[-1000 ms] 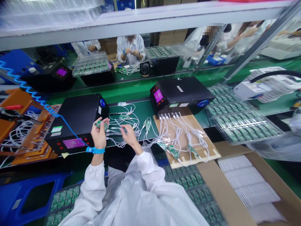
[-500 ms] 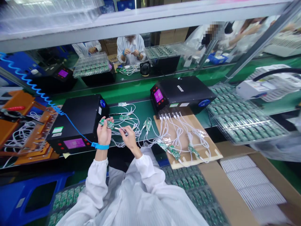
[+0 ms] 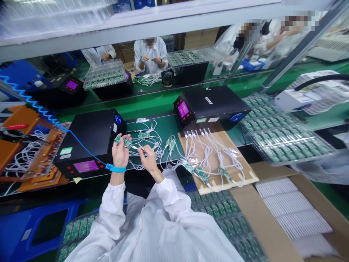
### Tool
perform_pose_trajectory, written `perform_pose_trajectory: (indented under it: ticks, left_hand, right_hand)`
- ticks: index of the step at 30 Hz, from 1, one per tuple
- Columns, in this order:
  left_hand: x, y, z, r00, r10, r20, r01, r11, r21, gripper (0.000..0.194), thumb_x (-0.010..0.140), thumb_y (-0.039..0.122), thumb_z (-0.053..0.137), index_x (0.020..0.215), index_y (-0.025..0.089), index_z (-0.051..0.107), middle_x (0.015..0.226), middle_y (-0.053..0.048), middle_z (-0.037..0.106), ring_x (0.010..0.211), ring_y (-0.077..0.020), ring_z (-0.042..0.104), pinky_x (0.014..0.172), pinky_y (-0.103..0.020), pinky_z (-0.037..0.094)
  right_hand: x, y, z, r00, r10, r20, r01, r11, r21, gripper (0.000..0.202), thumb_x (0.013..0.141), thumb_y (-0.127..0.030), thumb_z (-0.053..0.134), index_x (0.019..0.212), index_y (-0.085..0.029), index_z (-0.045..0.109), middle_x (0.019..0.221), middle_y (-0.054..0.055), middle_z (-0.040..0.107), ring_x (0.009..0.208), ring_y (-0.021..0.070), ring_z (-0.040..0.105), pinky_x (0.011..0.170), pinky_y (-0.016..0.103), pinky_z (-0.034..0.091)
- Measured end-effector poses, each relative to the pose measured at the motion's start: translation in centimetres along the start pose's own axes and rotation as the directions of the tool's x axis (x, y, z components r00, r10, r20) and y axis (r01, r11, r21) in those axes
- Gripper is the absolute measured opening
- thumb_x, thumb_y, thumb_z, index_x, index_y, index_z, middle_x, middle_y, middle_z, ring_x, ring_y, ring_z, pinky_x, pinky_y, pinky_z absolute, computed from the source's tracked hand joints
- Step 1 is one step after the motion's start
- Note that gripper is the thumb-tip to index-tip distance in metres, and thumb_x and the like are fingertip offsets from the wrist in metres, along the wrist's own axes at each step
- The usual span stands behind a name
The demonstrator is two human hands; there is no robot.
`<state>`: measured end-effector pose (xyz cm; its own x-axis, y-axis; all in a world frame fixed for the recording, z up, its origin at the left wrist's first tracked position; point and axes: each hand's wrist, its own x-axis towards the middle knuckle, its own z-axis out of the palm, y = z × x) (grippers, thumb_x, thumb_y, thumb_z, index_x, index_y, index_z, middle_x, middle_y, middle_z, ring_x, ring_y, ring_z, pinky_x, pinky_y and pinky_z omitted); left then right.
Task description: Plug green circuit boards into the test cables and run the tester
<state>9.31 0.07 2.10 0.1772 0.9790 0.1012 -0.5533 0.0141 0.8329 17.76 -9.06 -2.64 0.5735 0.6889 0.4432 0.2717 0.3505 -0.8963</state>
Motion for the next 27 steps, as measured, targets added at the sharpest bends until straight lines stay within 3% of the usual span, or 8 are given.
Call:
perform_pose_trajectory:
  ticks: [12, 20, 24, 27]
  left_hand:
    - [0.0, 1.2, 0.6, 0.988, 0.018, 0.152, -0.033, 0.995, 0.093, 0.05, 0.083, 0.045, 0.085, 0.116, 0.021, 0.057, 0.116, -0.014, 0.076, 0.118, -0.0286, 0.073, 0.118, -0.054, 0.044]
    - [-0.3, 0.9, 0.1, 0.991, 0.082, 0.107, -0.095, 0.987, 0.129, 0.049, 0.084, 0.051, 0.082, 0.111, 0.022, 0.054, 0.104, -0.008, 0.079, 0.106, -0.0237, 0.077, 0.116, -0.052, 0.048]
    - [-1.5, 1.3, -1.0, 0.988, 0.137, 0.072, -0.147, 0.977, 0.155, 0.043, 0.087, 0.048, 0.079, 0.113, 0.023, 0.056, 0.108, -0.009, 0.08, 0.11, -0.0241, 0.076, 0.114, -0.05, 0.05]
    - [-3.1, 2.0, -2.3, 0.975, 0.218, 0.033, -0.216, 0.916, 0.338, 0.033, 0.093, 0.043, 0.074, 0.116, 0.021, 0.063, 0.114, -0.011, 0.079, 0.115, -0.0232, 0.074, 0.111, -0.043, 0.052]
  right_hand:
    - [0.3, 0.4, 1.0, 1.0, -0.008, -0.002, 0.008, 0.997, -0.07, 0.027, 0.103, -0.039, 0.057, 0.091, -0.021, 0.073, 0.086, 0.005, 0.065, 0.083, 0.0187, 0.062, 0.081, 0.033, 0.051]
    - [-0.1, 0.8, 2.4, 1.0, -0.008, -0.024, 0.007, 0.999, -0.044, 0.025, 0.103, -0.036, 0.059, 0.09, -0.02, 0.074, 0.086, 0.004, 0.066, 0.082, 0.0181, 0.063, 0.081, 0.032, 0.052]
    - [-0.6, 0.8, 2.0, 0.998, -0.037, 0.055, 0.039, 0.998, -0.047, 0.023, 0.103, -0.034, 0.06, 0.096, -0.022, 0.077, 0.09, 0.005, 0.07, 0.088, 0.0185, 0.066, 0.085, 0.033, 0.053]
    - [-1.5, 0.7, 1.2, 0.994, -0.083, 0.071, 0.088, 0.994, -0.062, 0.02, 0.103, -0.033, 0.061, 0.104, -0.024, 0.079, 0.1, 0.007, 0.072, 0.097, 0.0192, 0.068, 0.091, 0.035, 0.054]
